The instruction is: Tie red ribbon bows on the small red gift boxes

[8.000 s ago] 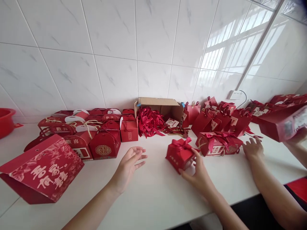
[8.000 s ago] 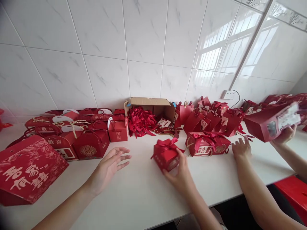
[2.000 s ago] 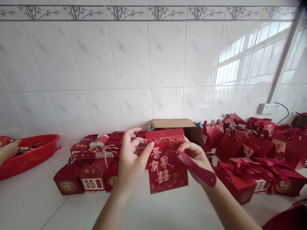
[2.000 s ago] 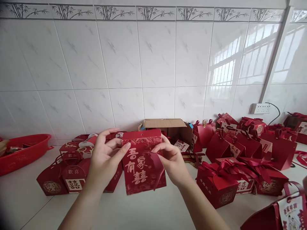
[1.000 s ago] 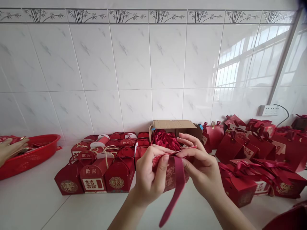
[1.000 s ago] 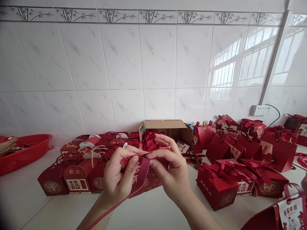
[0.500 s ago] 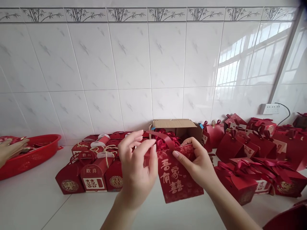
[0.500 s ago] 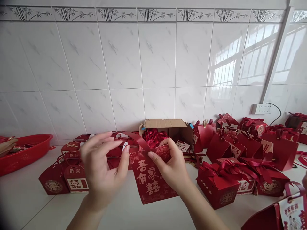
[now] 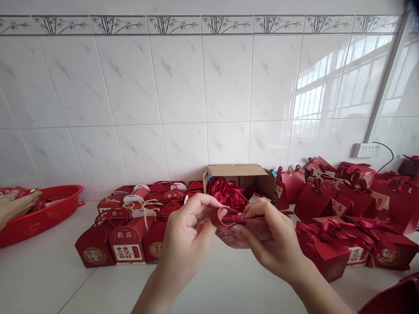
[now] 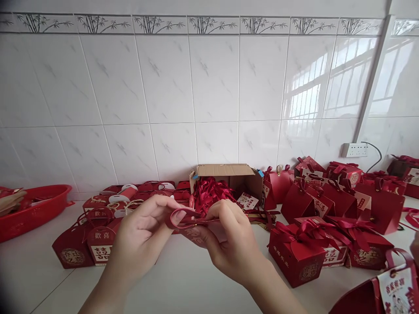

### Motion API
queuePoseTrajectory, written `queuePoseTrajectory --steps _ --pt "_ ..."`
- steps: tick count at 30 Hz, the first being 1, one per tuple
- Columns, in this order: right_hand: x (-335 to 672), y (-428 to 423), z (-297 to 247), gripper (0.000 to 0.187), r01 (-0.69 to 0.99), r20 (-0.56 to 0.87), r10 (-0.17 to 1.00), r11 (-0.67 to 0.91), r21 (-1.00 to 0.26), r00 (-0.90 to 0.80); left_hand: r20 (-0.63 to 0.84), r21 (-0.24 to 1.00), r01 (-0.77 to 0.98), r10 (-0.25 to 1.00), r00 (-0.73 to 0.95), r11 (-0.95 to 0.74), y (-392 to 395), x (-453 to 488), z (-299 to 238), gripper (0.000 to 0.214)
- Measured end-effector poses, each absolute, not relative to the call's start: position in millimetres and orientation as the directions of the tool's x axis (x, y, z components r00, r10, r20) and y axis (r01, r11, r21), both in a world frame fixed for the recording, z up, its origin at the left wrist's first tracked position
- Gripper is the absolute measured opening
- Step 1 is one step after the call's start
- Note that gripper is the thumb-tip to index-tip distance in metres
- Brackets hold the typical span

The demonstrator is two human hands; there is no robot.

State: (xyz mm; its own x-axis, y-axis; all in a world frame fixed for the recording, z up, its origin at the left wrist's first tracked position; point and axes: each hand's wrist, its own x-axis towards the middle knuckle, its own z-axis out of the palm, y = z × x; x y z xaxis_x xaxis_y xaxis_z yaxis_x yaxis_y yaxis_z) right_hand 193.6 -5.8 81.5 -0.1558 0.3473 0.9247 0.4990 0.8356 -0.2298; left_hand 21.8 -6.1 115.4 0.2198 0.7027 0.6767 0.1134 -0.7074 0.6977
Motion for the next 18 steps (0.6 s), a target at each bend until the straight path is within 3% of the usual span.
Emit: queuePoseTrajectory --steps 18 --pt "195.9 -10.1 84.1 0.016 0.5 0.931 0.335 0.836 -0.224 -0.143 0.699 0.659 0.155 0.675 0.234 -0.736 -9.8 20.2 116.4 0.002"
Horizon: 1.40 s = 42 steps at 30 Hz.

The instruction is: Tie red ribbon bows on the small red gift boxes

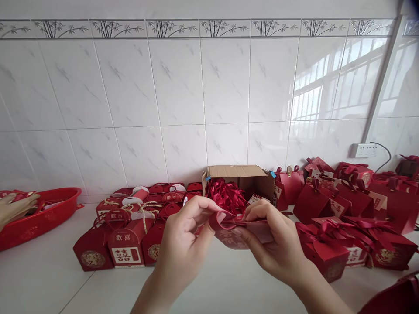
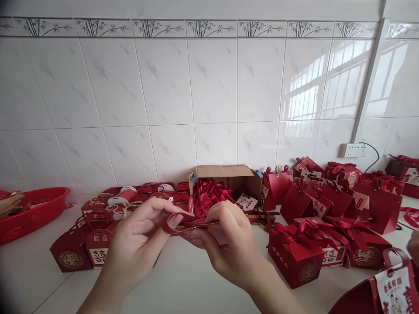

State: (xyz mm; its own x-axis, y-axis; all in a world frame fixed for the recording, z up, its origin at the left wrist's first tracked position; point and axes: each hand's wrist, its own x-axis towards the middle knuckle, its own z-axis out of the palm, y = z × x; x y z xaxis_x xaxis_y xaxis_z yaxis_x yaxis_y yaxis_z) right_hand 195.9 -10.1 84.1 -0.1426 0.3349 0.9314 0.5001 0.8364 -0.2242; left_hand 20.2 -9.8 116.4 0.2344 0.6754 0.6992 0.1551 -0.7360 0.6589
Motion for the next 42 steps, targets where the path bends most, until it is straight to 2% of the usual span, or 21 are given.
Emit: queuePoseTrajectory --steps 6,12,17,27,37,42 --pt "195 -10 85 0.018 0.518 0.942 0.31 0.831 -0.201 -0.131 0.695 0.64 0.147 0.65 0.308 -0.754 -11 19 114 0.004" --pt "193 -15 91 0.019 0.42 0.969 0.179 0.903 -0.093 -0.171 0.67 0.648 0.02 0.581 0.462 -0.762 -16 14 119 0.008" --pt "193 -18 92 0.024 0.391 0.974 0.108 0.92 -0.023 -0.198 0.684 0.633 -0.013 0.551 0.478 -0.774 -17 8 116 0.016" --pt "193 -19 93 0.028 0.377 0.972 0.117 0.926 -0.033 -0.202 0.783 0.408 0.072 0.389 0.485 -0.91 -15 5 116 0.036" --pt "193 -22 95 0.026 0.385 0.975 0.11 0.922 -0.029 -0.191 0.798 0.366 0.065 0.349 0.491 -0.928 -13 4 115 0.037" --pt "193 -24 95 0.024 0.445 0.985 0.075 0.895 0.002 -0.156 0.827 0.311 -0.015 0.263 0.497 -0.95 -10 6 115 0.035"
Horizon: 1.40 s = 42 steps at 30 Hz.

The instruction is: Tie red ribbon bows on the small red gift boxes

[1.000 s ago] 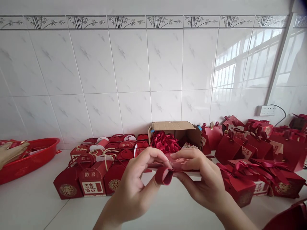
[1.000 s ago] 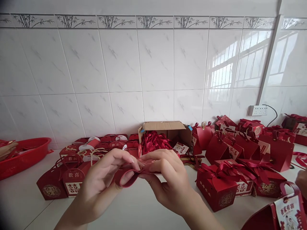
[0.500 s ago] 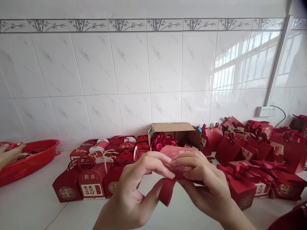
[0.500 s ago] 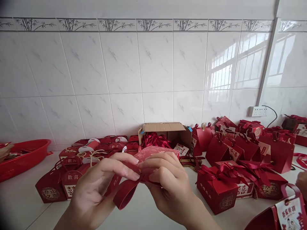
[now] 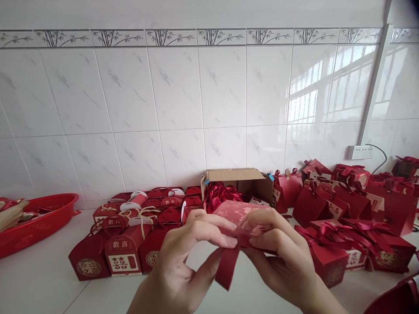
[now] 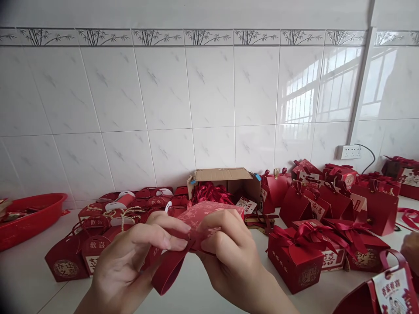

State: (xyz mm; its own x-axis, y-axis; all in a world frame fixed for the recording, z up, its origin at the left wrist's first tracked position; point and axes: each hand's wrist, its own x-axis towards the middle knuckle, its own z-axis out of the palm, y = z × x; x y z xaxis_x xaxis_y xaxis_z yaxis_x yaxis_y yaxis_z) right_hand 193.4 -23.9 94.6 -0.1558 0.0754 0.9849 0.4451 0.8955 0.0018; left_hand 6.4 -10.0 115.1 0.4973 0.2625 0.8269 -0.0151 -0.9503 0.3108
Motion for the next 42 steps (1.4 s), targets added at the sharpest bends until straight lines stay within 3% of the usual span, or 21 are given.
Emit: queuePoseTrajectory --steps 6,13,27,36,42 --pt "194 -24 94 0.028 0.467 0.986 0.049 0.884 0.031 -0.158 0.851 0.264 -0.049 0.209 0.482 -0.963 -10 8 115 0.039" --pt "191 -24 95 0.027 0.478 0.989 0.003 0.876 0.068 -0.146 0.86 0.236 0.055 0.235 0.454 -0.97 -10 8 113 0.047" --pt "188 -23 94 0.03 0.494 0.982 0.012 0.865 0.085 -0.19 0.88 0.275 -0.032 0.238 0.41 -0.961 -8 10 110 0.067" --pt "186 -25 93 0.027 0.461 0.988 0.073 0.887 -0.002 -0.135 0.872 0.444 -0.195 0.373 0.316 -0.875 -13 17 108 0.069" --pt "188 -25 91 0.025 0.398 0.988 0.15 0.909 -0.121 -0.041 0.806 0.546 -0.157 0.465 0.365 -0.823 -19 19 112 0.07"
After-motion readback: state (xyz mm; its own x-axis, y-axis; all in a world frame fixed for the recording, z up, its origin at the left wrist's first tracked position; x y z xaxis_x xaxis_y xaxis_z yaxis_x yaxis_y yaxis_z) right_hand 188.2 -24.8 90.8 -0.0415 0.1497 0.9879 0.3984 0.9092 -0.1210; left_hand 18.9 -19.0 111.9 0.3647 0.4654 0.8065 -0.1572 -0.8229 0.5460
